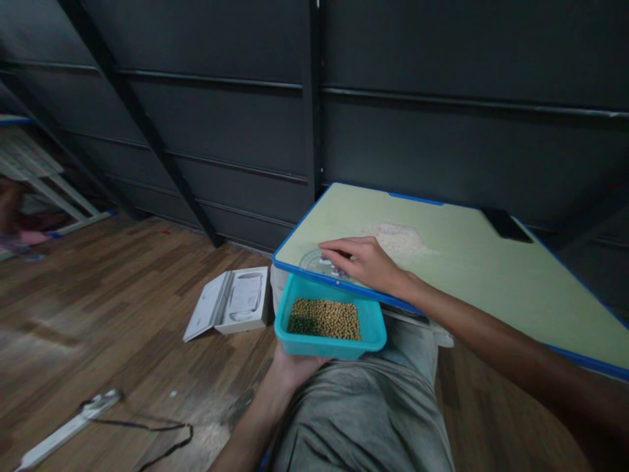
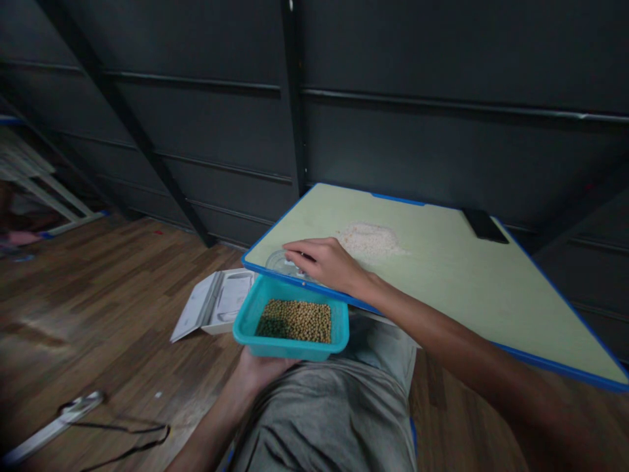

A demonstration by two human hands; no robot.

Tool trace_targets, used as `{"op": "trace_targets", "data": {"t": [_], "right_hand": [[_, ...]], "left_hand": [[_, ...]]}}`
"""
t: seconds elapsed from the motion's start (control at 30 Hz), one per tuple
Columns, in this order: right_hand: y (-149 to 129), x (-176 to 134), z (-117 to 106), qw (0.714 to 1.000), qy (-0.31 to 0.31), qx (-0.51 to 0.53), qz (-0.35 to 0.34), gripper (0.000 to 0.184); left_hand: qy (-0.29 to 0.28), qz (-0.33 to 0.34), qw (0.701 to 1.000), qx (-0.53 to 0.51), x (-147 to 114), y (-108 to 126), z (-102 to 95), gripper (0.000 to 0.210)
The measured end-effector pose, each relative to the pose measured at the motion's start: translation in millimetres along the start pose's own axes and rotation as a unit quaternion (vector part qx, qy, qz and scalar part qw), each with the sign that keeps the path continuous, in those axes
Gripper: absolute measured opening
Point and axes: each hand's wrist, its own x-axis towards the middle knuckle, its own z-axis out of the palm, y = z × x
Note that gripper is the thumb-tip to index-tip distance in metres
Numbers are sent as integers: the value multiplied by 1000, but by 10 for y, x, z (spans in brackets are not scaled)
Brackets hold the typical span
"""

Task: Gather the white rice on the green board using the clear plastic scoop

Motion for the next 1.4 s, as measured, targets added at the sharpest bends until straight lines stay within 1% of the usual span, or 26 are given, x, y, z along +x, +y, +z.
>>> {"op": "trace_targets", "data": {"t": [0.13,0.27,0.47,0.63,0.7,0.83,0.93,1.1,1.17,1.33,1.4], "right_hand": [[17,11,-21,1000,22,-4,15,23],[32,17,-42,999,14,-25,16,22],[119,19,-134,998,34,-39,35,23],[211,-14,-168,998,22,-49,41,22],[226,-26,-167,997,21,-53,44,22],[229,-42,-188,997,17,-60,53,22],[216,-59,-217,996,2,-55,67,22],[187,-80,-222,997,-10,-29,66,22],[180,-83,-210,998,-11,-25,60,22],[156,-85,-182,999,-8,-8,51,21],[141,-88,-172,999,-10,0,47,21]], "left_hand": [[-15,-3,1000,2,15,-1,-75,66],[-22,-5,1000,3,27,9,-109,60],[-16,-6,1000,6,13,-15,-84,56],[-29,-20,999,5,-13,-55,-40,56],[-17,-20,1000,4,-22,-54,-19,55],[26,-3,1000,14,-37,-35,19,54],[37,9,999,19,-36,-28,21,58],[28,14,999,14,-10,-28,-30,60],[19,11,1000,8,3,-25,-58,59],[16,9,1000,4,43,-16,-139,59],[4,7,1000,-1,64,-15,-180,59]]}}
